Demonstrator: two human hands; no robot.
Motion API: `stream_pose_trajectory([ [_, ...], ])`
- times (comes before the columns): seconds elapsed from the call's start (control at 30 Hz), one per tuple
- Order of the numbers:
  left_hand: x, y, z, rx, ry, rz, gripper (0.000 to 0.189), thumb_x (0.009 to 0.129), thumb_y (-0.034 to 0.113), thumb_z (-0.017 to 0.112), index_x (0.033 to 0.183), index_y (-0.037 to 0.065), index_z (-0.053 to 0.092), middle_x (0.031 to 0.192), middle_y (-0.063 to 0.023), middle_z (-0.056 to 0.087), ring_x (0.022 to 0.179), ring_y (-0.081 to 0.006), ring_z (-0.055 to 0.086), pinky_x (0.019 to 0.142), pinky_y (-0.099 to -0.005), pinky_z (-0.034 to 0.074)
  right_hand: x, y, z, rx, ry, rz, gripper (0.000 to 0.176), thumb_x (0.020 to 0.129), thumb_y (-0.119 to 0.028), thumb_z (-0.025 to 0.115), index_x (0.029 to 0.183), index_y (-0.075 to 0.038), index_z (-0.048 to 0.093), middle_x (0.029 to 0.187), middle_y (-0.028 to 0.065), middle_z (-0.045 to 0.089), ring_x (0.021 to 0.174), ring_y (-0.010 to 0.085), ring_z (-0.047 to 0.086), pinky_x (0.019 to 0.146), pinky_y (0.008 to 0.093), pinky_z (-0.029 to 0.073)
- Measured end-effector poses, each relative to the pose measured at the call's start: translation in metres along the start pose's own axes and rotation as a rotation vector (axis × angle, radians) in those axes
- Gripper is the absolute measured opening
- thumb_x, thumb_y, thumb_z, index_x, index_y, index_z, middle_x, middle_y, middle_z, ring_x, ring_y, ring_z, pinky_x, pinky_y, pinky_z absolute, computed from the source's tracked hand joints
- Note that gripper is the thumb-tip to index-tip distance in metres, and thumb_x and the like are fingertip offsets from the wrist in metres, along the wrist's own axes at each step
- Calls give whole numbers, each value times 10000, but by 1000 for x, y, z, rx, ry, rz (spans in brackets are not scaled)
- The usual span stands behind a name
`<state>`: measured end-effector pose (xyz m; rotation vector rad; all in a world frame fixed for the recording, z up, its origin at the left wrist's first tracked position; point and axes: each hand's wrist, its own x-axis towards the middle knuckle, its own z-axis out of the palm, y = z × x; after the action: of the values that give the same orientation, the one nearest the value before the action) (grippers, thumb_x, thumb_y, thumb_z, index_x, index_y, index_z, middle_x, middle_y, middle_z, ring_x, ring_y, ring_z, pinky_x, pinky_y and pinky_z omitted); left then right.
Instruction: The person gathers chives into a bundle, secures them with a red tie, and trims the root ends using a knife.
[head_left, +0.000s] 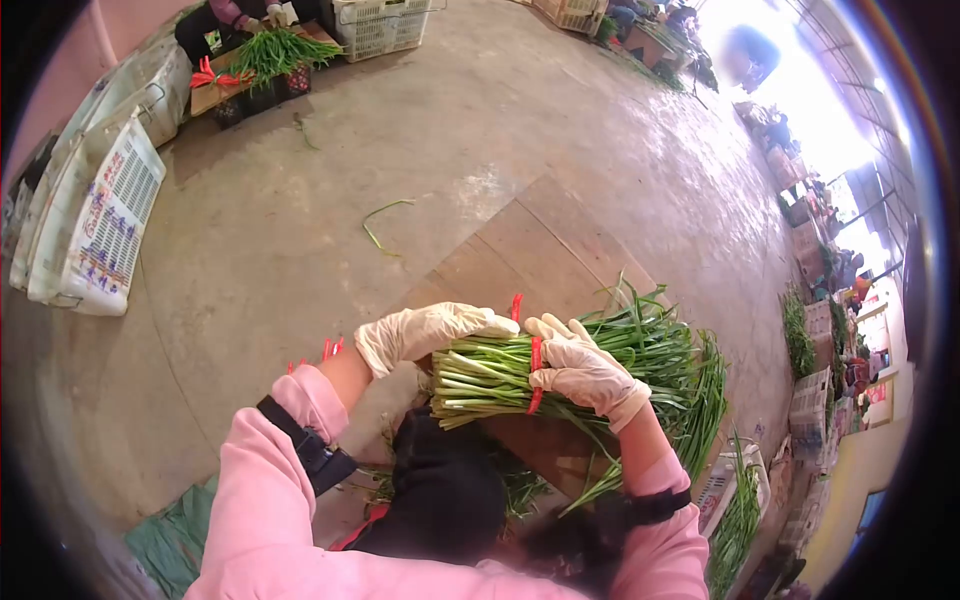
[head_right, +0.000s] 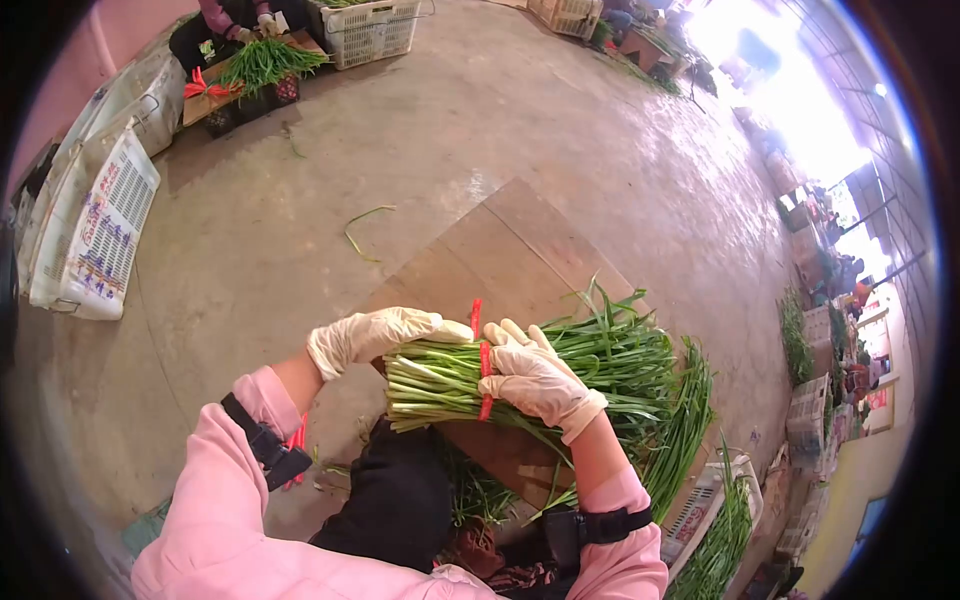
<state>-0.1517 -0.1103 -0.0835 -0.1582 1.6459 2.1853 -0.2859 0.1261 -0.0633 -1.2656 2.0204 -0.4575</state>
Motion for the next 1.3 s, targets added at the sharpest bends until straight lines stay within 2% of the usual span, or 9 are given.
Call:
stream_pose_trajectory([
  [0.03, 34, -44, -35, 313, -165, 401, 428, 1057, 333, 526, 1354, 44, 632, 1320, -80, 663, 1235, -175, 583, 1090, -326, 423, 0, 2, 1, 17, -16, 10, 284, 929, -330, 637, 1094, -100, 653, 1627, 217, 309, 1548, 385, 165, 1250, 523, 50],
  [0.13, 40, -32, -49, -32, 56, 210, 368, 1018, 295, 613, 1268, 31, 667, 1112, -75, 741, 1042, -158, 673, 956, -317, 511, 1, 5, 2, -97, -44, 6, 313, 926, -323, 638, 1148, -103, 642, 1600, 196, 364, 1541, 376, 190, 1248, 528, 59],
  [0.17, 54, -34, -57, -2, 200, 71, 491, 1022, 323, 617, 1377, -16, 588, 1358, -167, 644, 1255, -250, 606, 1078, -366, 458, 0, 4, 4, -85, 0, -11, 302, 927, -321, 636, 1128, -96, 634, 1568, 178, 411, 1528, 368, 229, 1245, 534, 73],
  [0.3, 83, -17, -35, 617, 323, -21, 688, 903, 429, 750, 1383, -31, 574, 1377, -211, 619, 1281, -290, 598, 1079, -343, 454, 0, 0, 2, -133, -17, -14, 307, 931, -326, 637, 1143, -104, 637, 1564, 160, 424, 1511, 344, 280, 1243, 521, 91],
  [0.5, 111, -26, -17, 784, 441, -20, 441, 867, 352, 790, 1156, 26, 727, 1156, -133, 743, 1106, -225, 678, 947, -329, 506, -4, 11, 10, -54, 52, -37, 352, 929, -357, 657, 1205, -139, 648, 1556, 142, 447, 1501, 335, 302, 1244, 488, 103],
  [0.87, 76, -16, 5, 141, 204, 83, 165, 946, 209, 727, 944, 58, 661, 847, -16, 701, 754, -94, 646, 669, -273, 532, -4, 23, 32, 153, 229, -36, 355, 927, -315, 677, 1236, -144, 657, 1407, 70, 584, 1433, 273, 400, 1224, 455, 154],
  [0.9, 77, -21, 4, 85, 177, 95, 176, 940, 194, 741, 992, 34, 687, 889, -26, 723, 775, -98, 660, 695, -268, 543, -7, 4, 25, -27, 287, -66, 257, 899, -281, 689, 1098, -118, 683, 1214, 66, 647, 1261, 268, 519, 1140, 434, 283],
  [1.03, 70, -24, 6, 92, 109, 11, 295, 924, 198, 767, 1122, -13, 709, 996, -68, 752, 839, -98, 679, 754, -269, 560, 1, 7, 23, 53, 320, -114, 157, 828, -235, 718, 893, -97, 678, 904, 68, 621, 924, 298, 557, 869, 398, 405],
  [1.3, 64, -28, -7, -29, -144, 64, 412, 946, 142, 687, 1310, -39, 620, 1221, -96, 701, 1065, -138, 658, 971, -305, 523, 10, 9, 29, 149, 329, 68, 190, 811, -240, 714, 867, -58, 715, 884, 119, 660, 891, 311, 625, 822, 394, 486],
])
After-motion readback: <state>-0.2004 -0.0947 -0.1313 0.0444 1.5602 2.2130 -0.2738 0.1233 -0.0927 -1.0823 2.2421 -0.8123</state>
